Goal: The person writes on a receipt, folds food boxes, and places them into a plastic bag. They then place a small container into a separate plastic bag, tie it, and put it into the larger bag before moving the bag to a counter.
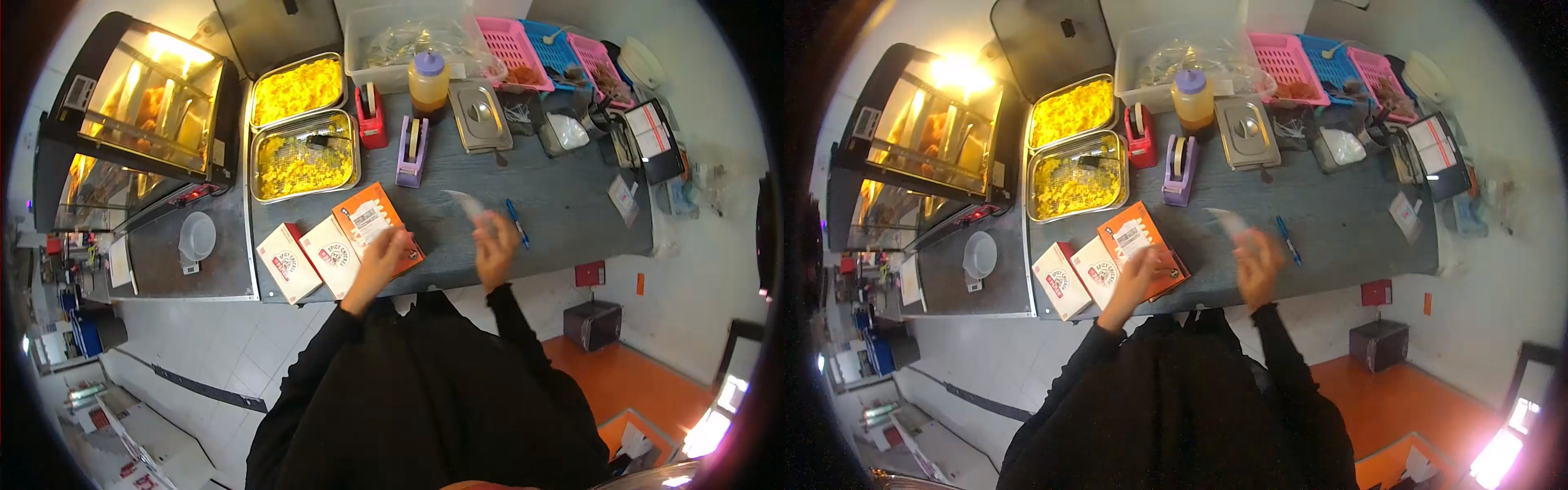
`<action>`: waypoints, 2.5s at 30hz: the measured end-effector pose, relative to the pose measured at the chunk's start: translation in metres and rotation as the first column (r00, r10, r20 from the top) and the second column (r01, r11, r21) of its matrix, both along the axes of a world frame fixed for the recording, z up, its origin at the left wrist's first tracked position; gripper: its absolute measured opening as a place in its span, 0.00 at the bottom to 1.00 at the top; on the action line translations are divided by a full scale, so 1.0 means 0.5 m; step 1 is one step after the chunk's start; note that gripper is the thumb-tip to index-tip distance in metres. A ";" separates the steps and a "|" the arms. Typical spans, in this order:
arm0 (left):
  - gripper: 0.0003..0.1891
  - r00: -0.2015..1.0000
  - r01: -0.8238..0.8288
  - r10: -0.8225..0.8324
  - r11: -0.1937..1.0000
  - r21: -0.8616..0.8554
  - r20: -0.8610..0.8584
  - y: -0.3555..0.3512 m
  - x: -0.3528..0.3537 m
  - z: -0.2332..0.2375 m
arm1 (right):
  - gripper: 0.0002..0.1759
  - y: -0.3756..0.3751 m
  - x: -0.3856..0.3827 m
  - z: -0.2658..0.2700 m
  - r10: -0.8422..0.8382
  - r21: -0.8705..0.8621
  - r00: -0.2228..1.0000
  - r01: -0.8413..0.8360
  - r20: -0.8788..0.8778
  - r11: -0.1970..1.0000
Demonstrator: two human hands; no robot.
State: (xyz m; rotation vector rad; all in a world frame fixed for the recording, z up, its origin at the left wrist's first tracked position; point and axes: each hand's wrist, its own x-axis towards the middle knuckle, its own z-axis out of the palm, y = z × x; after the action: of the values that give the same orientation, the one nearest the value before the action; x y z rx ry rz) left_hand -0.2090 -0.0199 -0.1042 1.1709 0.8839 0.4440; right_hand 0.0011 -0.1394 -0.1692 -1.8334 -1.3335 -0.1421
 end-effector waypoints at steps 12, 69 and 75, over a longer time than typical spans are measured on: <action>0.17 0.779 -0.570 0.624 0.743 0.350 -0.057 -0.003 -0.149 -0.088 | 0.23 0.327 -0.049 -0.076 0.106 -0.019 0.933 -0.120 -0.343 0.993; 0.55 0.594 0.482 0.306 0.604 0.634 -0.744 0.089 -0.312 -0.164 | 0.17 0.344 -0.227 0.064 -0.056 0.122 0.829 0.148 -0.557 0.981; 0.65 0.537 0.556 0.027 0.741 0.378 -0.843 0.159 -0.306 -0.149 | 0.18 0.349 -0.068 -0.097 -0.271 -0.309 0.596 0.040 -0.756 0.950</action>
State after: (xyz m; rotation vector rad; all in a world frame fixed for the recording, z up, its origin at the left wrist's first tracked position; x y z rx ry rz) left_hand -0.3622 0.0595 -0.1788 2.2105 1.3542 -0.1737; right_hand -0.0332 0.0350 -0.2175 -1.8666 -0.5491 0.7356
